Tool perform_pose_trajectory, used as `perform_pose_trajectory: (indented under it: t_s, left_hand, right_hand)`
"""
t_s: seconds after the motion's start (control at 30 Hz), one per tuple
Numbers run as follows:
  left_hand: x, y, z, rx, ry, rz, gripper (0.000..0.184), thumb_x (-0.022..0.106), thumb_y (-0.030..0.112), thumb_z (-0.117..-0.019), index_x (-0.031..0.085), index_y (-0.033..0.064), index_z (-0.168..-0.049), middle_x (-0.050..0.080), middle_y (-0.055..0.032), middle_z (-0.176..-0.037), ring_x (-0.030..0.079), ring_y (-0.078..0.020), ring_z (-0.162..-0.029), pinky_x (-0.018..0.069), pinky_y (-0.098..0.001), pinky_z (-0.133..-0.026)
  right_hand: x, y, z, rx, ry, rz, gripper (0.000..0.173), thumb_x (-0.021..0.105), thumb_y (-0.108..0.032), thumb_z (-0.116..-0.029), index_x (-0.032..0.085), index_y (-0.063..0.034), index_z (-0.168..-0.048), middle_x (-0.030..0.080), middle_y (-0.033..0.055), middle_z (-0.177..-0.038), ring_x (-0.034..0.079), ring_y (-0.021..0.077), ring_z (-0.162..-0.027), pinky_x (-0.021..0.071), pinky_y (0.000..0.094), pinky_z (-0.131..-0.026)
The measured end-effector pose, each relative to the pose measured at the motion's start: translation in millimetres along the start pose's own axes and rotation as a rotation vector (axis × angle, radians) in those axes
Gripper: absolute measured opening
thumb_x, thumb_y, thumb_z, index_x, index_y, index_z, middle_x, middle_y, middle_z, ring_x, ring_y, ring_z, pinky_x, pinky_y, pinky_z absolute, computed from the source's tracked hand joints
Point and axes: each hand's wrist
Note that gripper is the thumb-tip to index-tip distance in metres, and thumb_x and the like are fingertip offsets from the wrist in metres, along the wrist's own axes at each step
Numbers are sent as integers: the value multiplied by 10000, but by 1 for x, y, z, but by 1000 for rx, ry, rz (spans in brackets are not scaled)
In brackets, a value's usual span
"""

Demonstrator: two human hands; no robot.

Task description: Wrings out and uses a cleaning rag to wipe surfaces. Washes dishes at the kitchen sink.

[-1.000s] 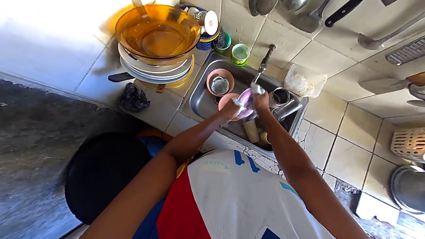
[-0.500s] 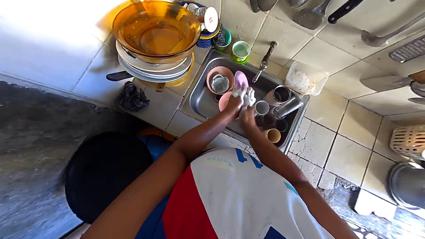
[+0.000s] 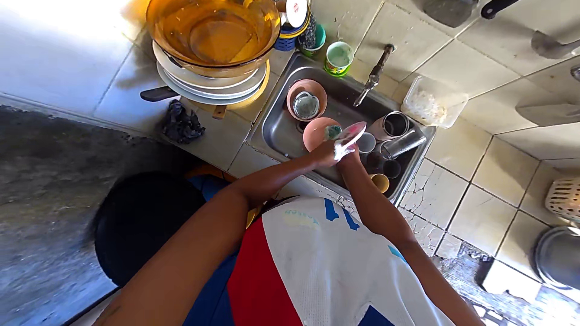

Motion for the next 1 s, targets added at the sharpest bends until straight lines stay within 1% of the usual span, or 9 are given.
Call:
perform_pose_trajectory:
  t_s: [0.07,0.2,0.3,0.47,0.6,0.67,0.8,0.9,1.0]
  left_hand:
    - [-9,-31,-17,-60,-23,-77,459,495,290,-1076,543,3,-1432,614,-213,-1382,578,-332,-1307,425,-514,-1134]
    - [-43,-87,-48,-73,-45,-153,489,482,287,-1088,471,46,-1513,504,-180,-1525,456,-291,-1440,329,-462,-1220]
    - [-66,-130,-64,-151,-42,-377,533,481,314,-1077,431,70,-1549,365,-185,-1623,298,-336,-1527,244,-493,-1255]
    - [-87,-183,-80,-255,-64,-835,487,485,169,-1034,494,148,-1520,334,-192,-1634,152,-440,-1550,5,-719,-1209]
    - [-95,-191,-81,-339,-134,-897,779,603,535,-953,412,88,-1562,232,-194,-1677,67,-446,-1563,-9,-723,-1204]
    - [-98,-179,-70,-356,-31,-793,790,638,497,-938,401,82,-1567,265,-216,-1661,84,-449,-1561,17,-684,-1226]
    - [-54,-137,-22,-595,370,-187,711,618,286,-1006,324,-51,-1559,384,-245,-1590,356,-342,-1495,305,-460,-1228]
    - [-11,-104,6,-944,454,644,639,532,438,-1059,350,83,-1558,471,-212,-1496,527,-323,-1279,476,-486,-1016]
    - [-8,-42,20,-948,390,948,525,383,460,-1097,390,157,-1526,510,-122,-1436,541,-241,-1209,476,-424,-974]
  right_hand:
    - [23,-1,-11,109,201,330,296,396,-232,-1109,580,-51,-1253,649,88,-1095,628,151,-986,550,362,-841]
    - [3,18,-58,37,110,650,389,358,-237,-1127,571,25,-1319,706,200,-1150,735,271,-995,631,445,-859]
    - [-2,0,-68,22,142,1327,419,587,-120,-1002,556,71,-1374,618,308,-1324,606,432,-1253,482,598,-1057]
    - [-1,13,-90,-39,-380,1986,424,640,-184,-964,625,-21,-1354,570,282,-1414,506,493,-1341,415,689,-1069]
    - [-19,44,-111,88,-736,2035,801,839,-368,-791,530,-103,-1481,401,274,-1575,365,523,-1444,390,748,-1060]
    - [-19,46,-111,25,-761,2024,747,842,-216,-780,553,-82,-1456,384,277,-1583,340,527,-1456,387,713,-1095]
    - [-23,48,-92,-41,-728,1967,361,502,-81,-1045,612,-66,-1388,516,244,-1501,441,481,-1419,390,638,-1133]
    - [-15,56,-76,-7,-531,1840,345,596,-54,-972,659,-20,-1309,561,273,-1436,488,489,-1373,425,635,-1109]
    - [17,53,-49,-38,-335,1657,459,729,-116,-891,640,32,-1316,581,309,-1386,529,481,-1332,428,605,-1115]
Point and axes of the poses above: each hand's wrist, its own z-axis away from the middle knuckle, its own x-axis out of the palm, y = z × x
